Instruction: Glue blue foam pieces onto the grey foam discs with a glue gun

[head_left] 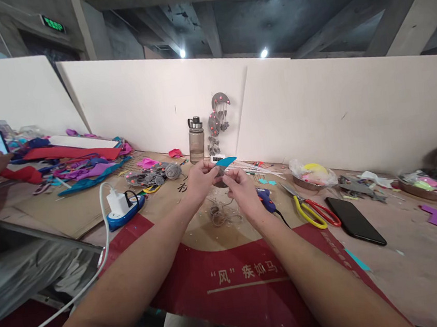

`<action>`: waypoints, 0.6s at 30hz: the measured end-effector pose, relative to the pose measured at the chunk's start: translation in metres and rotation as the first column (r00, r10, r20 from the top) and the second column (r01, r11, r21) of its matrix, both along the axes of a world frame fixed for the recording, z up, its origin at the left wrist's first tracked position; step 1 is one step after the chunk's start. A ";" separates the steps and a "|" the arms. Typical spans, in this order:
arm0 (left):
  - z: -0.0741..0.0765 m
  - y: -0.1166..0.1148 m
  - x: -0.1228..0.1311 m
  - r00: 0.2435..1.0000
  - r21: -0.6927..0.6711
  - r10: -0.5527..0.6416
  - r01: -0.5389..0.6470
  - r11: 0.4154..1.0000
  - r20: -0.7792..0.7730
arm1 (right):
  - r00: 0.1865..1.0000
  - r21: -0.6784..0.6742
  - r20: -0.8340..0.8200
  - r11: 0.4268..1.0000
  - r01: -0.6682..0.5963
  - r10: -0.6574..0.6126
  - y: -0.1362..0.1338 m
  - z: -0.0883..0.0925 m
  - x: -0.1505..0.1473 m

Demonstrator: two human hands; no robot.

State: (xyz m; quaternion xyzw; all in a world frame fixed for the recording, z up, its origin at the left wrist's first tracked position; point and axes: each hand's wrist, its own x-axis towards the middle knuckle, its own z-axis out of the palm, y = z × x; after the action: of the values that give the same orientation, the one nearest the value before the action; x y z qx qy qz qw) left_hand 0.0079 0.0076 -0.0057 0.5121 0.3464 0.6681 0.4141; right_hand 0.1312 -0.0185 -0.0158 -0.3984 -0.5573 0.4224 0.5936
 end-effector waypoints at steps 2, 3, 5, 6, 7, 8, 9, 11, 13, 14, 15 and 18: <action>0.000 -0.001 0.002 0.992 -0.017 -0.083 0.085 0.996 0.091 | 0.996 0.070 0.050 0.995 0.071 -0.074 0.001 -0.001 0.004; 0.000 -0.002 0.002 0.986 -0.015 -0.115 0.118 0.993 0.118 | 0.993 0.100 0.060 0.990 0.097 -0.103 0.002 -0.001 0.005; 0.000 -0.004 0.003 0.973 -0.006 -0.174 0.177 0.984 0.148 | 0.989 0.142 0.058 0.982 0.125 -0.134 0.002 0.000 0.006; 0.000 -0.005 0.003 0.967 -0.004 -0.201 0.204 0.979 0.158 | 0.988 0.156 0.048 0.979 0.135 -0.144 0.002 0.000 0.007; 0.000 -0.006 0.004 0.960 -0.005 -0.226 0.230 0.973 0.164 | 0.988 0.167 0.036 0.975 0.145 -0.153 0.003 0.000 0.007; 0.000 -0.007 0.004 0.954 -0.007 -0.247 0.252 0.968 0.169 | 0.987 0.176 0.025 0.972 0.155 -0.161 0.004 0.000 0.008; 0.000 -0.008 0.004 0.948 -0.010 -0.266 0.272 0.962 0.172 | 0.985 0.181 0.017 0.970 0.164 -0.170 0.005 0.000 0.009; 0.001 -0.009 0.004 0.943 -0.023 -0.287 0.295 0.955 0.170 | 0.983 0.179 0.002 0.967 0.179 -0.183 0.007 -0.001 0.010; 0.002 -0.010 0.004 0.943 -0.039 -0.289 0.299 0.954 0.164 | 0.981 0.163 -0.008 0.968 0.194 -0.195 0.009 -0.001 0.011; 0.003 -0.010 0.004 0.944 -0.045 -0.284 0.295 0.954 0.165 | 0.979 0.155 -0.008 0.967 0.200 -0.201 0.009 -0.002 0.011; 0.003 -0.010 0.004 0.945 -0.050 -0.281 0.292 0.955 0.166 | 0.979 0.151 -0.005 0.967 0.205 -0.206 0.009 -0.001 0.011; 0.003 -0.009 0.004 0.947 -0.047 -0.270 0.282 0.958 0.174 | 0.978 0.149 -0.002 0.967 0.207 -0.209 0.007 0.000 0.010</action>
State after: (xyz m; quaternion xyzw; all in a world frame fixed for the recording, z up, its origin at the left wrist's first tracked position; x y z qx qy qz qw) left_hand 0.0119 -0.0015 -0.0030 0.4832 0.2594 0.6309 0.5487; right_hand 0.1412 -0.0112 -0.0158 -0.4123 -0.5465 0.3122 0.6587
